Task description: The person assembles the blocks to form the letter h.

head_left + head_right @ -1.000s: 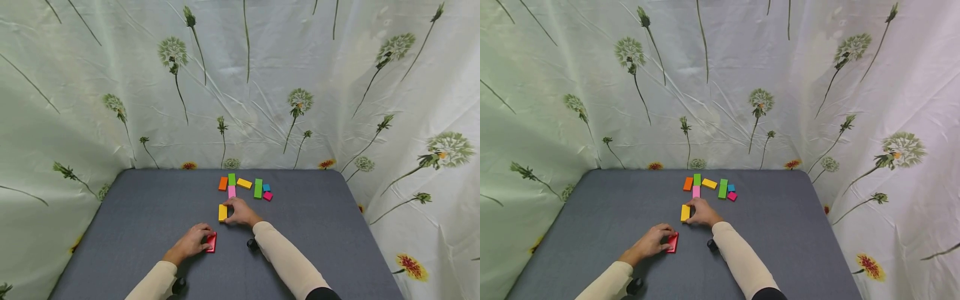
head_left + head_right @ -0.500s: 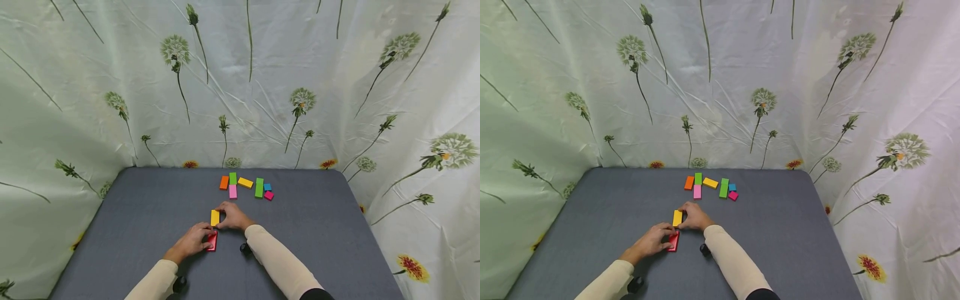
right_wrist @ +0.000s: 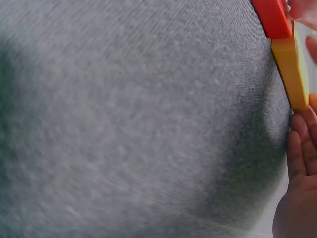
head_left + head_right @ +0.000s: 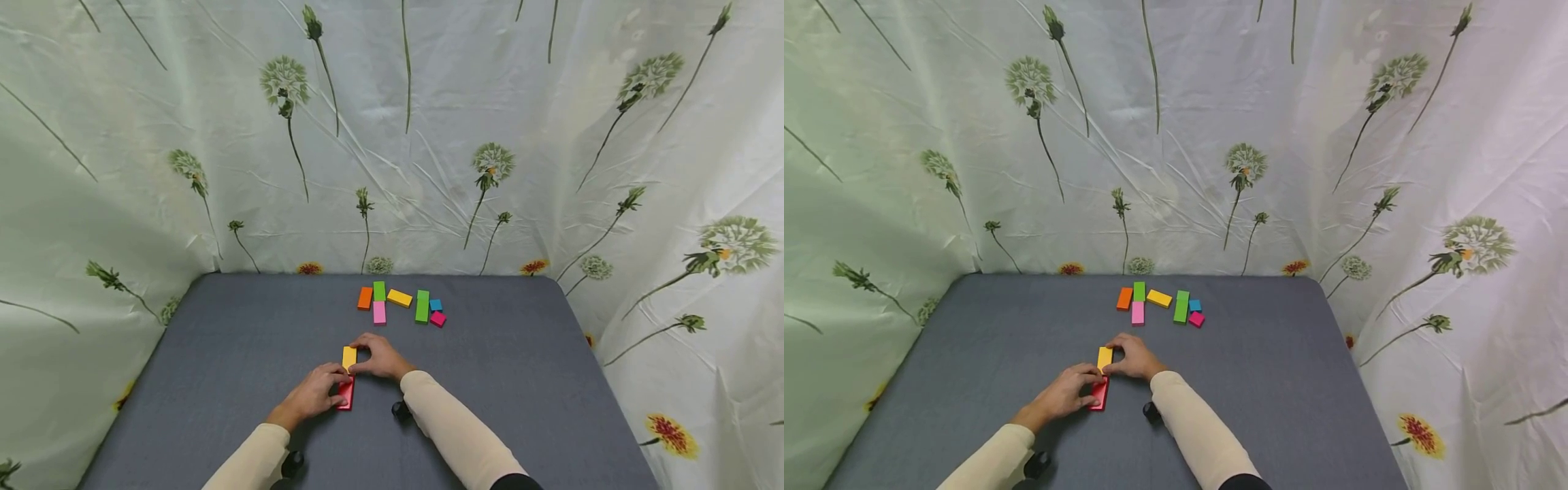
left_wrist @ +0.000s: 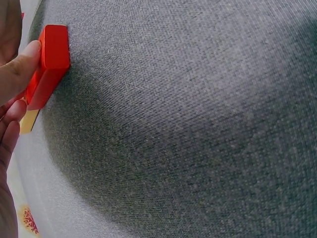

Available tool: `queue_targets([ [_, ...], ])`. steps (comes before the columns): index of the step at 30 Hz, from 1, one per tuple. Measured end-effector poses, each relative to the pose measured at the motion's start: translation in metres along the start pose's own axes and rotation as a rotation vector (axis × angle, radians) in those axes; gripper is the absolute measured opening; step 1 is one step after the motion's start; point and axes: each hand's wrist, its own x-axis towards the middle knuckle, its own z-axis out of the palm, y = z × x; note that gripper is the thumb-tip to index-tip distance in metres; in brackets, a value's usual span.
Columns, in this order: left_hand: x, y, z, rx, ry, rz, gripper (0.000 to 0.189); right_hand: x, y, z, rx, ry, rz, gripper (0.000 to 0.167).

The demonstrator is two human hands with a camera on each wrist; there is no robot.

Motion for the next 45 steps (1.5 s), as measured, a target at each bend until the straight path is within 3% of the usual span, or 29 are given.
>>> queue_targets([
  [14,0.0,-0.003,0.0,0.009,0.029,0.015,0.031,0.003,0.003,0.009,0.063,0.049,0.014,0.044],
  [23,0.0,-0.004,-0.003,-0.018,0.013,0.009,0.029,0.001,0.0,0.011,0.068,0.052,0.045,0.045],
  [28,-0.001,-0.004,-0.004,-0.018,0.014,0.011,0.029,0.0,0.001,0.01,0.101,0.057,0.015,0.046],
  [33,0.0,-0.005,-0.004,0.005,0.01,0.014,0.032,0.0,0.009,0.001,0.179,0.153,0.007,0.045],
  [38,0.001,-0.006,-0.003,0.023,0.001,0.033,0.031,0.005,0.022,-0.017,0.187,0.263,0.022,0.043],
  [45,0.001,-0.005,-0.002,0.017,0.002,0.068,0.031,0.018,0.032,-0.046,0.091,0.225,0.117,0.051],
])
